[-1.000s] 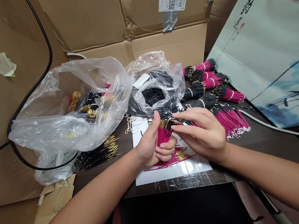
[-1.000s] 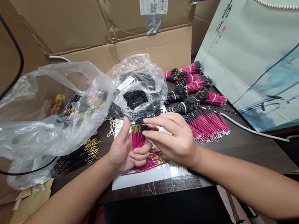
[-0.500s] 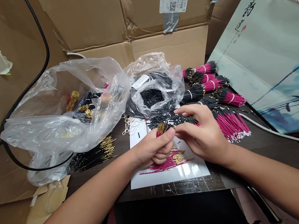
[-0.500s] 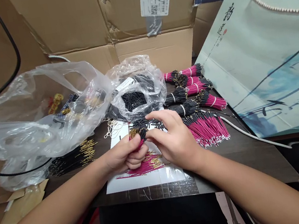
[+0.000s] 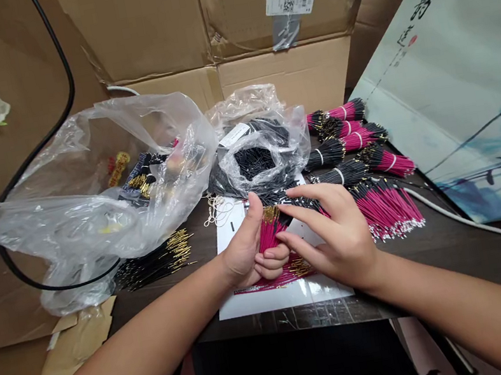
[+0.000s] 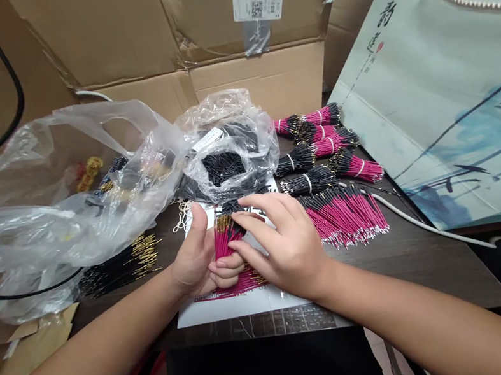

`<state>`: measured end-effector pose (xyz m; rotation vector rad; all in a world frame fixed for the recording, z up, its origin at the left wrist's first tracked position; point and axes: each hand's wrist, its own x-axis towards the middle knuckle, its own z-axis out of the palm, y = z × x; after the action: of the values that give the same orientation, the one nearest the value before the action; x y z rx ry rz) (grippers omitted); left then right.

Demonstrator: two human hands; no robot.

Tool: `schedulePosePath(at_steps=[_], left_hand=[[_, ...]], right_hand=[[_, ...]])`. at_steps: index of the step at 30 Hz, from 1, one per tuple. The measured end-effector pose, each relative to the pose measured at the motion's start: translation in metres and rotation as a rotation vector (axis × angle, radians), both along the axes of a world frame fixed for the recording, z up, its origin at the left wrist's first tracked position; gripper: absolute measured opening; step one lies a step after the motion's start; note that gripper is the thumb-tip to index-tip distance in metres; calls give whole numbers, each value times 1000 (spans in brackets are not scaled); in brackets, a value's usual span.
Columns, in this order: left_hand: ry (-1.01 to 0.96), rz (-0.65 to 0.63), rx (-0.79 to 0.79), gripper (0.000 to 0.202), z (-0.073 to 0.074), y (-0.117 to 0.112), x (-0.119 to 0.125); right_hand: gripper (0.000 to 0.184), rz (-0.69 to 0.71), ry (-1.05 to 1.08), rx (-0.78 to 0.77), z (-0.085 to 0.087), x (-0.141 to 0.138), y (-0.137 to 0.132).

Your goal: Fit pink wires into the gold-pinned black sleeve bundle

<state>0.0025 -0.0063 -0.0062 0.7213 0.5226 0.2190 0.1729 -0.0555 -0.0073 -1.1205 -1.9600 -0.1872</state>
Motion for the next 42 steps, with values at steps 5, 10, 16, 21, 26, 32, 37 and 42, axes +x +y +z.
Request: schedulePosePath(at_steps=[5,10,16,21,26,32,37,42], left_hand=[[23,25,-33,78,-1,0,1],[88,84,-14,80,-2,-2,3],[74,144,38,77,-3,-2,5],[92,181,98,72,-8,-2,5],[120,225,150,68,-8,-5,6],[124,235,232,68,-6,-9,6],[107,211,247,66,-6,-10,4],[84,226,215,73,-1,-7,3]], right_hand=[[42,30,48,-4,1,-1,2],[37,46,66,-15,2,-1,2],[36,43,-32,79,2,4,0],[34,111,-10,65,0,3,-1],[26,327,36,-47,-6,-2,1],[24,398,76,-89,-10,-3,3],[34,385,-3,-82,-7,-1,4],[20,310,-192,40,1,0,4]])
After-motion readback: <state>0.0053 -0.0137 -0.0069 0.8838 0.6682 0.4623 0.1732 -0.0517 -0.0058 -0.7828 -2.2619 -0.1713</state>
